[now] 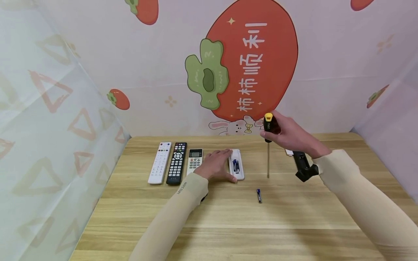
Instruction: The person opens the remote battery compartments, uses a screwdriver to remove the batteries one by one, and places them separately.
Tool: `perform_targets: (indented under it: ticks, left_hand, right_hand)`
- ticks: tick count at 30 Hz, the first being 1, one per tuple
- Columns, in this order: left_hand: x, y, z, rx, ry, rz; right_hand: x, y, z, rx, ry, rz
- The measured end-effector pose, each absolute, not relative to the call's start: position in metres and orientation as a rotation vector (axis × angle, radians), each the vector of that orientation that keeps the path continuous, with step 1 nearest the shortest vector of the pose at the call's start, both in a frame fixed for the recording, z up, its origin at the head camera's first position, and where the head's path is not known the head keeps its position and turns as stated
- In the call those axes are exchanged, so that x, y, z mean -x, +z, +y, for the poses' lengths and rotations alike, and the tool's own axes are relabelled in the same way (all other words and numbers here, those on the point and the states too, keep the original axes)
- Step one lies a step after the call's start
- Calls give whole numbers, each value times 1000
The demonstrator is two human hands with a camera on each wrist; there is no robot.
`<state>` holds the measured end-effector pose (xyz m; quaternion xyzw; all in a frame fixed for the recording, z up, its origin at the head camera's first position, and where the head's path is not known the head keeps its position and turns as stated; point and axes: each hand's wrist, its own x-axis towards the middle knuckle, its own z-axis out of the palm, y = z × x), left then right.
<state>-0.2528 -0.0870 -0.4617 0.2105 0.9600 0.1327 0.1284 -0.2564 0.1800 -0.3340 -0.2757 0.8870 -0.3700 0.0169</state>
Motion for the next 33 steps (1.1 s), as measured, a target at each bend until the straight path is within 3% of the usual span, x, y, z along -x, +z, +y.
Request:
perform_targets:
  ticks: [9,33]
  left_hand:
    - [254,-462,-87,-621,389,2785]
    - [249,-459,-72,-624,453,2914]
  right_hand:
    - [243,-348,187,837,-852,2708]
    - [226,-371,196,810,-700,2687]
